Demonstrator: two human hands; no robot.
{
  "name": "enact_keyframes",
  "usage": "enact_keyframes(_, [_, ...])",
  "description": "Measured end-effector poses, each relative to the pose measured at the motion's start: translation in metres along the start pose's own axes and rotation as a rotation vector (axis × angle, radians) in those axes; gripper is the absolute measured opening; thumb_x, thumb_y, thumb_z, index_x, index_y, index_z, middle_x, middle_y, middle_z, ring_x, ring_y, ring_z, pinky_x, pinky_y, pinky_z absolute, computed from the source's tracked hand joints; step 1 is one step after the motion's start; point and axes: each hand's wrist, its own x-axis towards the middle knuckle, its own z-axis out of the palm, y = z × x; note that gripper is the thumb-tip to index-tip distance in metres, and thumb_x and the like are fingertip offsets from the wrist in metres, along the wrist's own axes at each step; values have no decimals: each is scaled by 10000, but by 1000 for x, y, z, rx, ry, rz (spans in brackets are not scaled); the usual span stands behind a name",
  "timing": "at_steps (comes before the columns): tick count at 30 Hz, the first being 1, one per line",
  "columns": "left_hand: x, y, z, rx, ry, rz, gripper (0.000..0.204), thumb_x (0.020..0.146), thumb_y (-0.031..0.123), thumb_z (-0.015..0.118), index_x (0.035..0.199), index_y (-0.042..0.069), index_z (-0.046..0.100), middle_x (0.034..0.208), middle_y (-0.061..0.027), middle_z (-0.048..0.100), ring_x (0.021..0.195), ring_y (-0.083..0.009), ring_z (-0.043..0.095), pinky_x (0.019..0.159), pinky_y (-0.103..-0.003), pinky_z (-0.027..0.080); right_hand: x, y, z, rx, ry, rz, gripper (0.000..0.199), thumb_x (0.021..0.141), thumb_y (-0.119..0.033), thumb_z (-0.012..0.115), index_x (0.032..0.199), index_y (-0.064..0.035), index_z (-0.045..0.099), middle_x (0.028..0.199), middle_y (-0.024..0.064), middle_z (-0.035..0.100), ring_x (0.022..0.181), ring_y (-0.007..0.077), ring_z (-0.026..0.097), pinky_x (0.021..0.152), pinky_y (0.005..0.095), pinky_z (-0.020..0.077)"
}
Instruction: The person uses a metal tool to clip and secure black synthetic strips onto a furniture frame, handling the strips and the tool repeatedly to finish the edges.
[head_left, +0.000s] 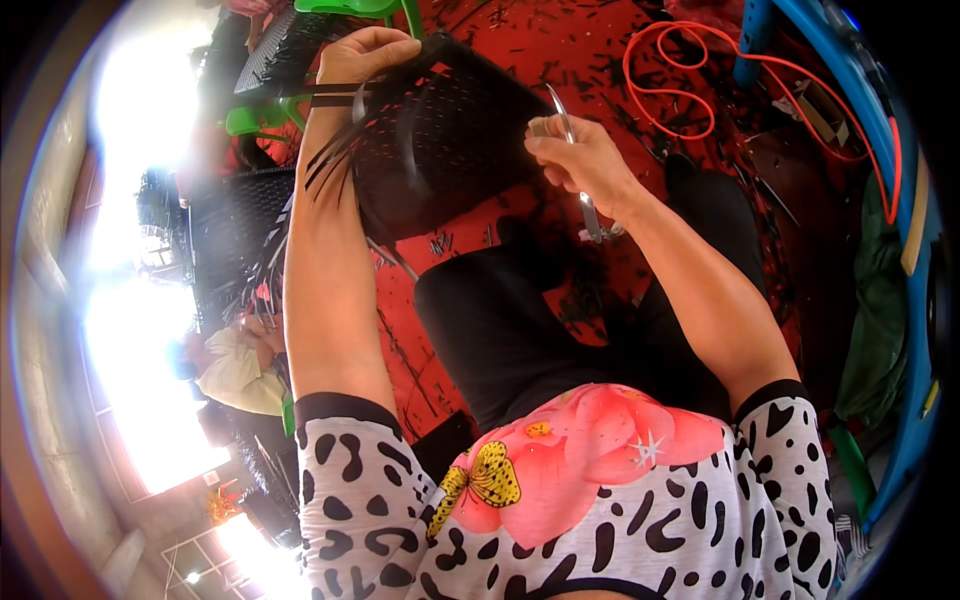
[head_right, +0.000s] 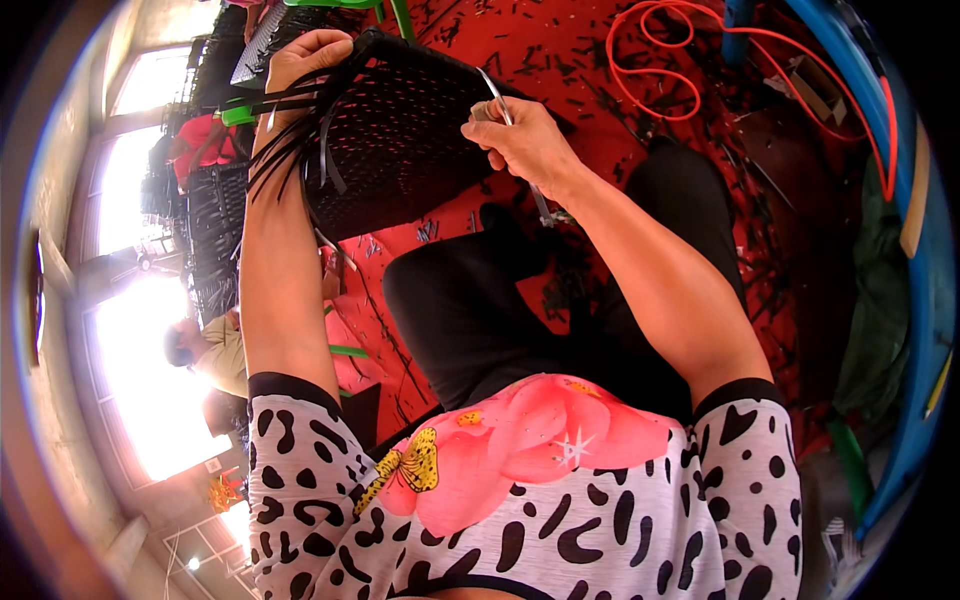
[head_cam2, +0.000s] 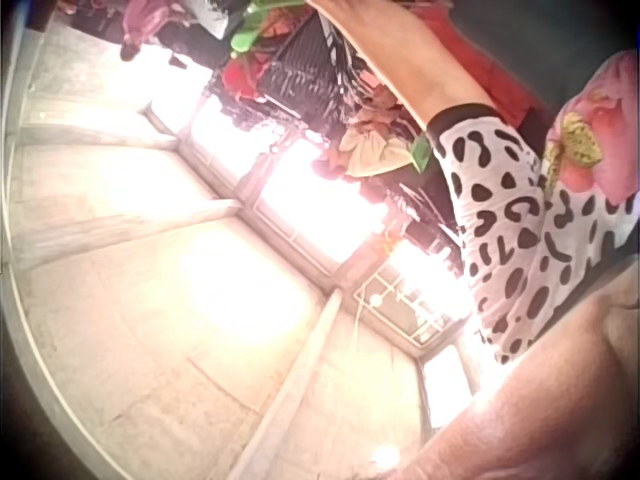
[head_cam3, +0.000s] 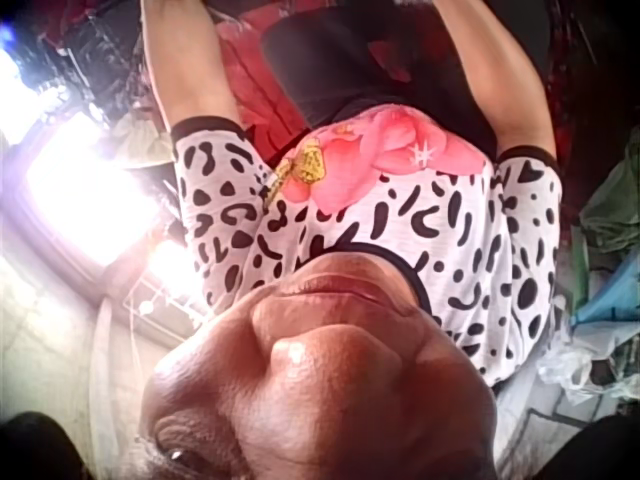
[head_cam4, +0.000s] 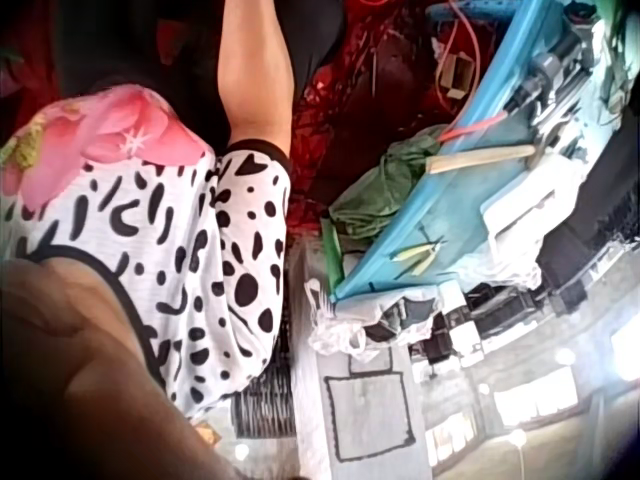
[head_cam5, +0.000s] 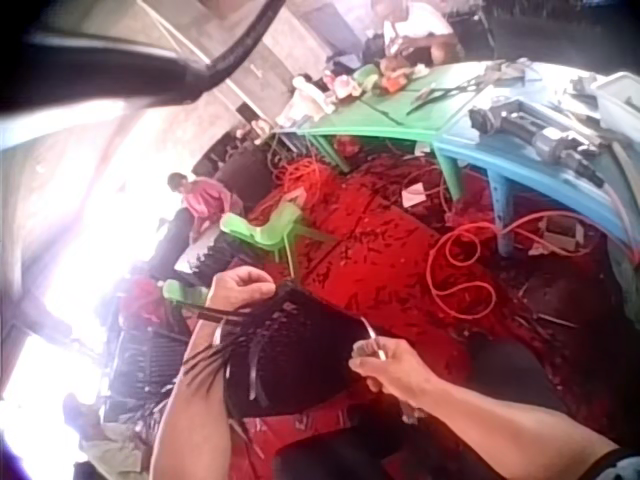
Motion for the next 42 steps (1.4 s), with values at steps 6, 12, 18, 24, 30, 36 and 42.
enact_keyframes(6, [4,-1,-3,95,47,15,179,817,119,676,946,1,637,757,-22,641,614,-65,589,543,-162,468,1,-1,3,48,50,12,132,808,-187,630,830,-76,563,662,-24,493,520,56,471,421,199,296])
enact_keyframes(12, [1,6,0,24,71,-19,182,812,116,682,947,3,638,748,-20,639,599,-62,585,525,-158,458,4,4,0,35,30,93,190,844,-227,605,966,-84,580,701,-27,536,566,49,490,443,171,277])
enact_keyframes(18, [1,8,-2,21,77,-37,181,808,114,684,947,7,639,747,-18,640,587,-62,582,514,-159,456,4,5,1,19,12,96,179,846,-227,597,952,-84,581,686,-29,536,559,49,490,445,174,276])
enact_keyframes(24, [2,5,0,40,78,29,189,804,112,688,949,1,638,754,-21,639,608,-63,588,529,-156,460,4,4,0,-2,14,113,194,846,-235,595,962,-80,579,689,-29,537,565,48,491,453,181,278])
enact_keyframes(30, [3,4,-2,75,78,43,187,806,110,686,949,-1,641,758,-19,639,611,-59,586,531,-154,459,3,5,0,-12,9,102,206,845,-241,594,970,-78,576,701,-30,540,573,51,494,454,182,278])
enact_keyframes(36, [4,5,-3,67,60,43,189,783,138,710,926,23,663,758,-10,649,623,-54,587,549,-160,450,4,6,-2,-19,6,98,207,842,-245,602,963,-78,576,706,-30,542,574,51,495,451,181,281])
enact_keyframes(42, [8,2,-7,76,41,53,203,756,166,737,907,43,679,768,-12,663,642,-63,597,583,-179,458,4,6,-2,-21,14,91,199,842,-238,605,957,-78,579,705,-28,544,569,50,493,449,178,284])
